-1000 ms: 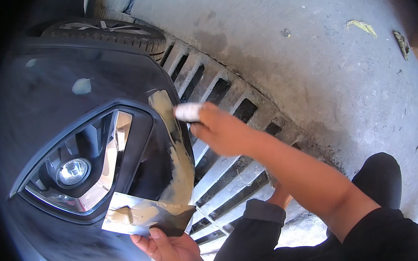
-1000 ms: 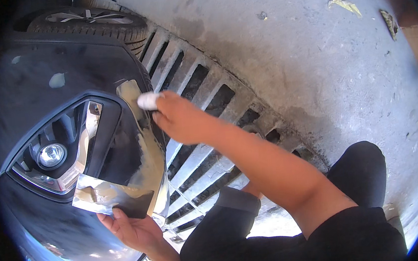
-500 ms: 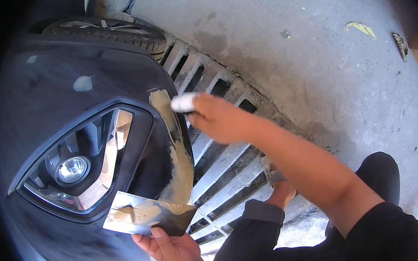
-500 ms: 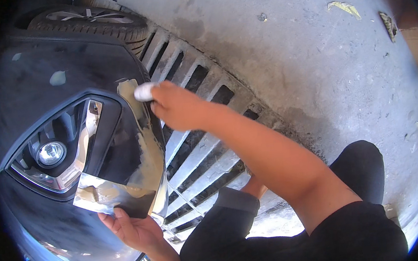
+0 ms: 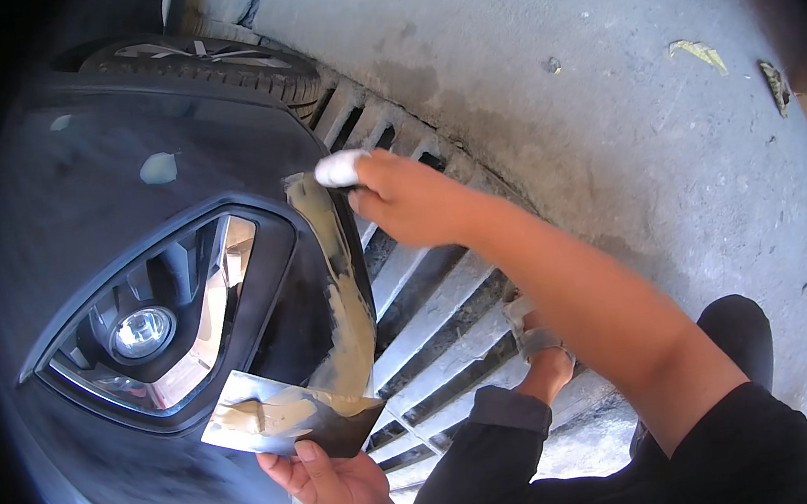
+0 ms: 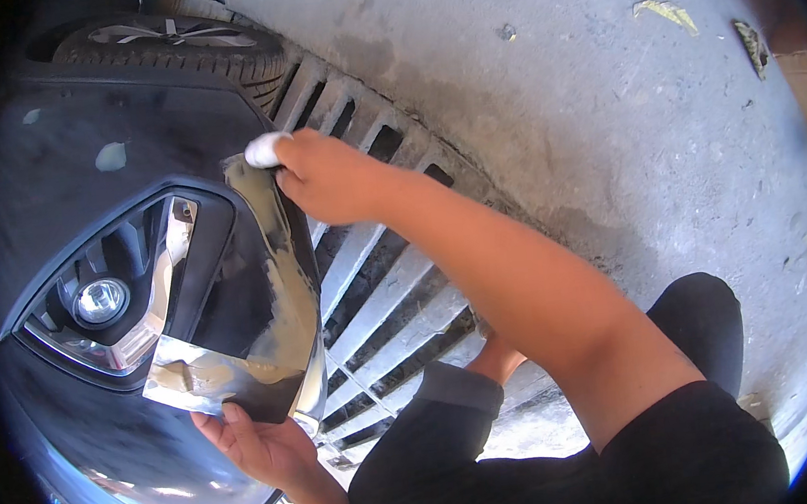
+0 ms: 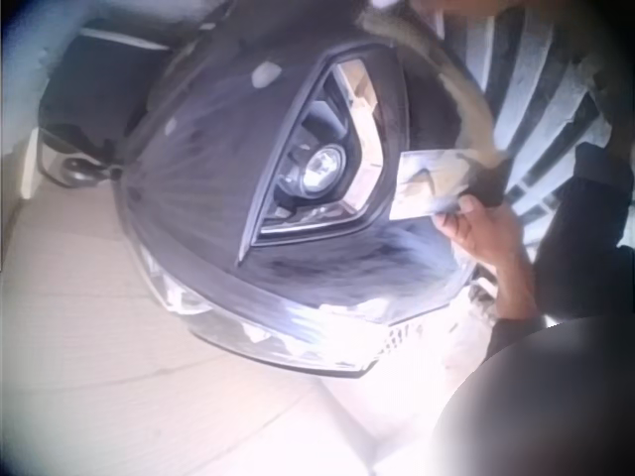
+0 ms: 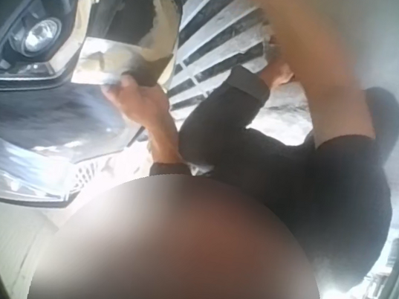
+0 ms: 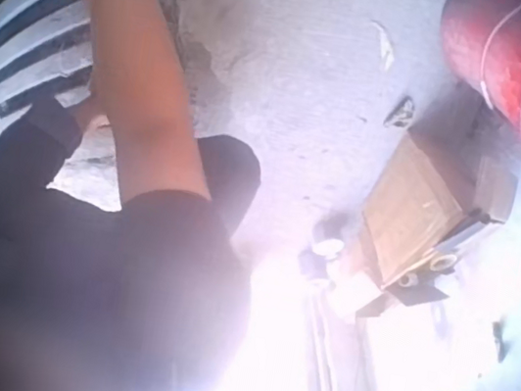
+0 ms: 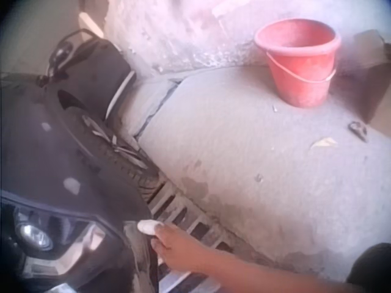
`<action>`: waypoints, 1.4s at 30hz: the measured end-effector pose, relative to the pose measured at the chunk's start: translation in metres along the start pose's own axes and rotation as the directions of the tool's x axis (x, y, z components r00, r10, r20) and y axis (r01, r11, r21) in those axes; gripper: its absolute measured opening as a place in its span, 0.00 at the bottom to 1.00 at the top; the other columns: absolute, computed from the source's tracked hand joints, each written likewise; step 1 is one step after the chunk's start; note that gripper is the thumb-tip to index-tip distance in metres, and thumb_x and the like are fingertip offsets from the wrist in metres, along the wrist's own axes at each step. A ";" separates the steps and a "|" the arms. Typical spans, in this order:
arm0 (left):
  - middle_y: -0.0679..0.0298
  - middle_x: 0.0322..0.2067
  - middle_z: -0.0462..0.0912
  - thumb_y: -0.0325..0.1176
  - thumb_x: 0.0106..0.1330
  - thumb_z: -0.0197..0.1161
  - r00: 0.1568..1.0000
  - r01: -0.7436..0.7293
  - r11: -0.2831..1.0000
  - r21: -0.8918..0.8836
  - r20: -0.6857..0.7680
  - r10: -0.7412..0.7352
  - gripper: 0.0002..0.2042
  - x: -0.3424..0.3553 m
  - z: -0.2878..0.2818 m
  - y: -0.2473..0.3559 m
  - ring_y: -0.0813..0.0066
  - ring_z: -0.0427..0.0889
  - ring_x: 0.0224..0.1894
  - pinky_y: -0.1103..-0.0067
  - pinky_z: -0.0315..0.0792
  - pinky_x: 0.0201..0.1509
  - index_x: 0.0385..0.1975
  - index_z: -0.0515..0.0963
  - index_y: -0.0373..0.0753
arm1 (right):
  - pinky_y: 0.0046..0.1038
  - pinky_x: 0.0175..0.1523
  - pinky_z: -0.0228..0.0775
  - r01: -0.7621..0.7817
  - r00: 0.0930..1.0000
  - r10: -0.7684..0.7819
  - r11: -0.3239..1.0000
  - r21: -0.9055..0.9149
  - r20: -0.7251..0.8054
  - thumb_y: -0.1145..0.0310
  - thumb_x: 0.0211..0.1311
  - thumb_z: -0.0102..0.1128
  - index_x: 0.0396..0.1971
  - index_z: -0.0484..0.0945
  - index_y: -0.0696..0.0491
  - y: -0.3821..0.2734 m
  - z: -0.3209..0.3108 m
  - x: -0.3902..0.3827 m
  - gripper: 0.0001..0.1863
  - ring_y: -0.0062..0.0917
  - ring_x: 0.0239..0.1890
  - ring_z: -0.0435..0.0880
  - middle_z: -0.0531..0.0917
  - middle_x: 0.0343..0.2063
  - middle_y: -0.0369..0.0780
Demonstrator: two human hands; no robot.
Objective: The person applies beige body filler to a damaged area on a black car bumper using a metal spreader. They repeatedly smooth and level the filler across the surface, occasionally touching the area with their hand to check the application.
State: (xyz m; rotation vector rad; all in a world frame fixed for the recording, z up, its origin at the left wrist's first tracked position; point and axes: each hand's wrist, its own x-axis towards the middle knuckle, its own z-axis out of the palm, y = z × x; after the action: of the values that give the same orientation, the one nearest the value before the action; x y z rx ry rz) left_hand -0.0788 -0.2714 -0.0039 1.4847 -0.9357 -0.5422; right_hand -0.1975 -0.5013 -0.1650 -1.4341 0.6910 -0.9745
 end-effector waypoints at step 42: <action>0.51 0.61 0.69 0.26 0.73 0.52 1.000 -0.015 0.999 0.041 -0.010 0.015 0.28 0.003 0.000 -0.003 0.61 0.72 0.62 0.62 0.64 0.69 0.69 0.50 0.34 | 0.32 0.50 0.72 -0.024 0.995 0.044 0.979 0.202 -0.095 0.70 0.69 0.53 0.64 0.69 0.53 -0.001 0.070 -0.069 0.24 0.31 0.41 0.83 0.83 0.42 0.44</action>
State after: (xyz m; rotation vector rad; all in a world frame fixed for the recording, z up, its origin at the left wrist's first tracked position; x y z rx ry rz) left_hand -0.0769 -0.2740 -0.0064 1.5148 -0.9541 -0.5070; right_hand -0.1694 -0.4073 -0.1706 -1.1999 0.6671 -1.0630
